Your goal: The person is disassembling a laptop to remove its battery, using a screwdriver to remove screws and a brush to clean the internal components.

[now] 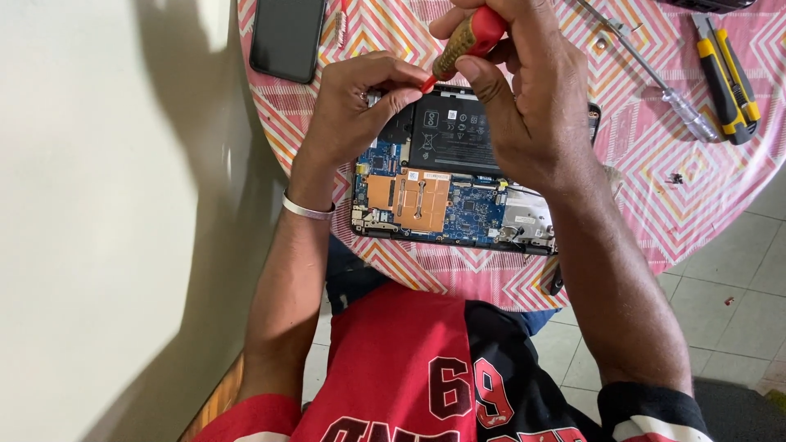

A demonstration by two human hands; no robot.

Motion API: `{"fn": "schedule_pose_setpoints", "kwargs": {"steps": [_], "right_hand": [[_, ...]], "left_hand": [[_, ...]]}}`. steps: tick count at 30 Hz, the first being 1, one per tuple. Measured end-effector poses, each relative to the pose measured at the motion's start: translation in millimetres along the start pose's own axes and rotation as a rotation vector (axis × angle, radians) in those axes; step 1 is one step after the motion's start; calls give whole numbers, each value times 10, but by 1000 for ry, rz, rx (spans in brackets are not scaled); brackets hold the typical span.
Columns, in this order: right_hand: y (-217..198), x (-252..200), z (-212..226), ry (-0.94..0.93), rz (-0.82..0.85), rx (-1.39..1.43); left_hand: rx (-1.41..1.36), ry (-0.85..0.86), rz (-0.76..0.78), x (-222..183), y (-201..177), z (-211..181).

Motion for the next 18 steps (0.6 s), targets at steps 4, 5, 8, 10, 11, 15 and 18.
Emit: {"fn": "schedule_pose_setpoints", "kwargs": {"steps": [4, 5, 8, 10, 11, 15, 18], "right_hand": [[14, 24, -7, 13, 0, 51], [16, 29, 1, 11, 1, 49], [25, 28, -20, 21, -6, 32], [23, 48, -11, 10, 2, 25], [29, 57, 2, -4, 10, 21], [11, 64, -33, -2, 34, -6], [34, 83, -11, 1, 101, 11]], "left_hand": [[12, -2, -21, -19, -4, 57], [10, -4, -36, -27, -13, 72], [2, 34, -28, -10, -11, 10], [-11, 30, -32, -6, -8, 3], [-22, 27, -36, -6, -13, 0], [-23, 25, -29, -10, -3, 51], [-5, 42, -26, -16, 11, 68]]}}
Point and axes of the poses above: each hand's wrist, its own x-axis towards the middle knuckle, its own y-axis out of the palm, z = x × y, the point moved 10 cm from there along x, towards the middle knuckle, and after that the axes turned 8 degrees about -z, right-handed, at the moved point
